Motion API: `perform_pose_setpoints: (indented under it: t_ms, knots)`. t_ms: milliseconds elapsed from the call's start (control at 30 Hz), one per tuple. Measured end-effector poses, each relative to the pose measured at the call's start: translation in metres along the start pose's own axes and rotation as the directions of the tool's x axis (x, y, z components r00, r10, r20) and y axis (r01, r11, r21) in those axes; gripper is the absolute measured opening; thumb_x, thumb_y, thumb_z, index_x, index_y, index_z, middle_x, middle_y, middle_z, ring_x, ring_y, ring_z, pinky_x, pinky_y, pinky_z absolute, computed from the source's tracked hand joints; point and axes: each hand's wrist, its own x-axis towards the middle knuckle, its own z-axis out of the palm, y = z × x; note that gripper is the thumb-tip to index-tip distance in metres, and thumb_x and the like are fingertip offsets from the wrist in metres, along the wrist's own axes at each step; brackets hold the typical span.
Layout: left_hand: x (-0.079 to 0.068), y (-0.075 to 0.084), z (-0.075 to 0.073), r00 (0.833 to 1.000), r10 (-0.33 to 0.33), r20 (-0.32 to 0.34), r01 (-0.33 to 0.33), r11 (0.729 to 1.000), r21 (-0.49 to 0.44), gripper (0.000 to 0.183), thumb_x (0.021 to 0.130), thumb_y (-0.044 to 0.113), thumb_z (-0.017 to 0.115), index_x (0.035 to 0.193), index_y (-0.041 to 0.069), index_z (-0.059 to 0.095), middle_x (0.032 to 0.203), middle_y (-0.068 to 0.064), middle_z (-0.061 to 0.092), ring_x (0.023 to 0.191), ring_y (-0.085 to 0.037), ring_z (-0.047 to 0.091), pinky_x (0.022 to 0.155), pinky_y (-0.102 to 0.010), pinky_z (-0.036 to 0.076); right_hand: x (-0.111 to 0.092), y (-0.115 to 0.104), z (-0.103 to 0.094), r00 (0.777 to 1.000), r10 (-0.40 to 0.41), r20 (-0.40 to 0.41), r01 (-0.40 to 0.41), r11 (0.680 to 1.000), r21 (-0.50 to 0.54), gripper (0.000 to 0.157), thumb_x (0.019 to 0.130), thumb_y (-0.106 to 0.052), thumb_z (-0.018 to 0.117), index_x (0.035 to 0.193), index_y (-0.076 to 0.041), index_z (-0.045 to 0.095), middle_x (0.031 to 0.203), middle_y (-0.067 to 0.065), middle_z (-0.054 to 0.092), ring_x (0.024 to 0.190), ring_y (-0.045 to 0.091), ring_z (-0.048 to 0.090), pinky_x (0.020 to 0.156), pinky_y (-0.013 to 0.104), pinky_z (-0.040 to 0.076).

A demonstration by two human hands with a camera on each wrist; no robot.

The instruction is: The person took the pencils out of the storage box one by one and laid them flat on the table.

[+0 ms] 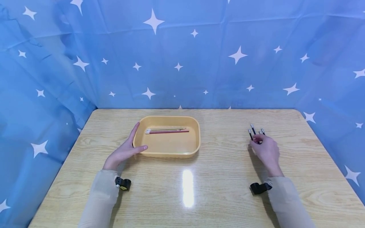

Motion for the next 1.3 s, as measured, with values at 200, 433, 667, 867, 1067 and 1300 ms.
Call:
perform_pose_setpoints:
  t_ms: [200,433,667,867,1067,1300]
  knots:
    - [0.001,-0.001,0.0,1.0,0.006,0.003,-0.006,1.0,-0.011,0.099,0.091,0.027,0.068,0.153,0.041,-0.008,0.16,-0.004,-0.01,0.144,-0.034,0.002,0.109,-0.06,0.01,0.0,-0.013,0.007,0.998,-0.067,0.008,0.067,0.997,0.038,0.031,0.089,-0.014,0.06,0.114,0.003,0.066,0.096,0.018,0.068,0.076,0.028,0.063,0.053,0.031,0.04]
    - [0.002,-0.001,0.0,1.0,0.001,0.003,-0.001,1.0,-0.013,0.098,0.091,0.027,0.068,0.152,0.042,-0.008,0.16,-0.003,-0.01,0.144,-0.034,0.001,0.109,-0.061,0.01,0.005,-0.038,0.016,0.986,-0.158,0.058,0.153,0.984,0.089,0.031,0.092,-0.013,0.06,0.117,0.004,0.064,0.099,0.021,0.067,0.083,0.035,0.064,0.06,0.036,0.046]
    - [0.003,-0.002,0.0,1.0,0.004,-0.001,-0.004,1.0,-0.01,0.098,0.091,0.028,0.068,0.153,0.041,-0.008,0.16,-0.003,-0.01,0.144,-0.033,0.001,0.109,-0.061,0.01,0.014,-0.065,0.029,0.969,-0.206,0.137,0.182,0.969,0.168,0.031,0.093,-0.011,0.062,0.12,0.004,0.062,0.104,0.021,0.065,0.091,0.035,0.061,0.074,0.046,0.048]
    - [0.001,-0.002,-0.001,1.0,-0.005,-0.007,0.005,1.0,0.007,0.099,0.091,0.028,0.068,0.153,0.041,-0.008,0.16,-0.005,-0.01,0.144,-0.036,0.0,0.108,-0.063,0.01,0.022,-0.091,0.042,0.927,-0.313,0.205,0.257,0.931,0.258,0.032,0.091,-0.007,0.063,0.12,0.006,0.061,0.108,0.022,0.063,0.099,0.035,0.057,0.085,0.048,0.048]
    - [0.001,-0.003,-0.001,1.0,0.0,-0.005,0.0,1.0,0.002,0.1,0.09,0.028,0.069,0.153,0.04,-0.008,0.16,-0.005,-0.01,0.144,-0.036,0.001,0.108,-0.063,0.011,0.025,-0.117,0.053,0.862,-0.468,0.195,0.415,0.872,0.259,0.029,0.088,-0.005,0.066,0.115,0.005,0.064,0.106,0.02,0.064,0.098,0.035,0.059,0.083,0.048,0.049]
    - [0.001,-0.002,-0.001,1.0,0.0,-0.009,0.0,1.0,0.0,0.099,0.09,0.027,0.069,0.153,0.04,-0.007,0.16,-0.004,-0.009,0.144,-0.035,0.001,0.109,-0.062,0.009,0.026,-0.142,0.056,0.807,-0.552,0.21,0.5,0.828,0.253,0.027,0.088,-0.009,0.068,0.112,0.002,0.066,0.102,0.015,0.065,0.097,0.033,0.06,0.081,0.045,0.049]
